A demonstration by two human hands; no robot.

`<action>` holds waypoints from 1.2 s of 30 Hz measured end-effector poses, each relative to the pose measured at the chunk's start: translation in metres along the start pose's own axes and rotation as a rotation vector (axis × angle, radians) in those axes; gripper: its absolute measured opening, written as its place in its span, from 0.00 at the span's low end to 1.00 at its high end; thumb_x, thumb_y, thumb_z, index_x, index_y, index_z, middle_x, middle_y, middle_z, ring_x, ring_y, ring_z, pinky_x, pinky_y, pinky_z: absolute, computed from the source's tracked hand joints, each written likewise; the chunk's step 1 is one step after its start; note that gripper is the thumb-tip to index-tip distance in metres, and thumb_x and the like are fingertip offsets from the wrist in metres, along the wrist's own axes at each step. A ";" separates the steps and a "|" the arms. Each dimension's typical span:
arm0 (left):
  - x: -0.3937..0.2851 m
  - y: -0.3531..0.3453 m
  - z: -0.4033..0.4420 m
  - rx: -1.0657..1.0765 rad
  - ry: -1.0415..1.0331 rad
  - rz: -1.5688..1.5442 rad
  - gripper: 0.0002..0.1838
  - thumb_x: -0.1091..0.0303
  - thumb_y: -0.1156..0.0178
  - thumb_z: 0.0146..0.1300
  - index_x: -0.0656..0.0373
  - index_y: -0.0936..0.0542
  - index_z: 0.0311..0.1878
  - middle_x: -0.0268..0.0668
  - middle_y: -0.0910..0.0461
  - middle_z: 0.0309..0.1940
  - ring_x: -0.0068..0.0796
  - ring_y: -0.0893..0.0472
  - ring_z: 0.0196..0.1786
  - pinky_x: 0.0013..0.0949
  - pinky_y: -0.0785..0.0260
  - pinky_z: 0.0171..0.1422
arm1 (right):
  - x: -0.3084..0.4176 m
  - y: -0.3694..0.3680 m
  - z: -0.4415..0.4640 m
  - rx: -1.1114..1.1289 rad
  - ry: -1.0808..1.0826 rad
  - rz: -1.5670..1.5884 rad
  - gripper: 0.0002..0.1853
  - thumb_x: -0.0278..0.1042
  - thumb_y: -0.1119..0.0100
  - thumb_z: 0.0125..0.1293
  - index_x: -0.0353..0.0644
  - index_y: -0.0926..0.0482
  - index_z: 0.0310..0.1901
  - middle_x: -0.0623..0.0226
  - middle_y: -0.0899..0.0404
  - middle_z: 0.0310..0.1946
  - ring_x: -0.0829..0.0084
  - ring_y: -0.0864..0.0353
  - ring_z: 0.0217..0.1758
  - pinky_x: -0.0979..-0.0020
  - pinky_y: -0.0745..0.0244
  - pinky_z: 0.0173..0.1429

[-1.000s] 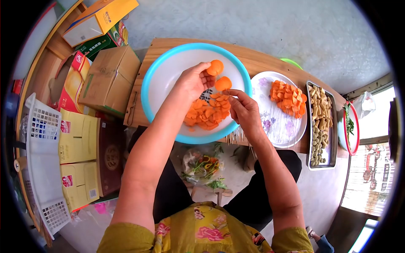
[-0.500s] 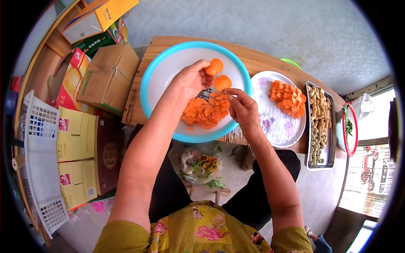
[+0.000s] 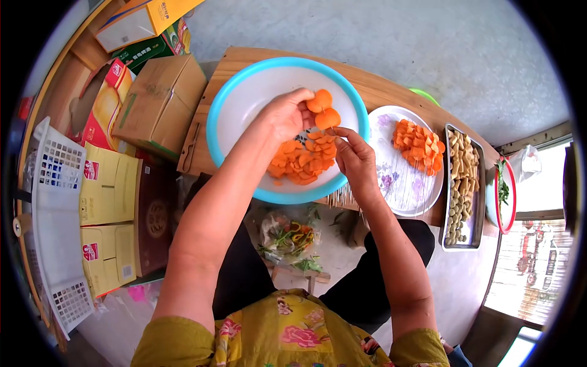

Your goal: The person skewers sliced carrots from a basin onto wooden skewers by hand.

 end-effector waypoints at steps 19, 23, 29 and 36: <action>0.024 -0.002 -0.002 0.005 -0.122 0.227 0.11 0.65 0.45 0.65 0.62 0.26 0.45 0.41 0.22 0.44 0.33 0.19 0.45 0.37 0.24 0.49 | 0.009 0.005 0.005 -0.054 -0.084 -0.020 0.09 0.33 0.49 0.70 0.35 0.24 0.39 0.72 0.29 0.18 0.86 0.40 0.15 0.83 0.47 0.19; 0.022 0.001 0.000 0.038 -0.135 0.396 0.13 0.63 0.44 0.66 0.61 0.26 0.47 0.38 0.22 0.44 0.30 0.19 0.44 0.34 0.24 0.45 | 0.007 0.017 0.010 -0.075 -0.043 0.037 0.11 0.35 0.48 0.70 0.36 0.23 0.38 0.73 0.28 0.19 0.87 0.40 0.16 0.83 0.47 0.20; 0.044 0.014 0.010 0.010 -0.175 1.368 0.08 0.65 0.38 0.54 0.57 0.19 0.36 0.38 0.22 0.38 0.30 0.20 0.38 0.37 0.27 0.41 | 0.016 0.023 0.007 -0.077 -0.045 0.042 0.10 0.36 0.48 0.70 0.38 0.23 0.39 0.75 0.29 0.20 0.87 0.40 0.18 0.83 0.46 0.23; 0.101 0.059 0.013 0.429 -0.517 1.999 0.16 0.70 0.37 0.42 0.52 0.20 0.39 0.41 0.29 0.41 0.42 0.25 0.48 0.42 0.31 0.48 | 0.016 0.025 0.010 -0.096 -0.001 0.065 0.09 0.31 0.47 0.68 0.34 0.22 0.37 0.71 0.27 0.17 0.86 0.38 0.14 0.82 0.44 0.19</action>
Point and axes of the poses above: each hand's wrist, its own z-axis towards the middle knuckle, its own y-axis out of the back of the hand, x = y × z, the point moved 1 cm from there along z, towards the middle knuckle
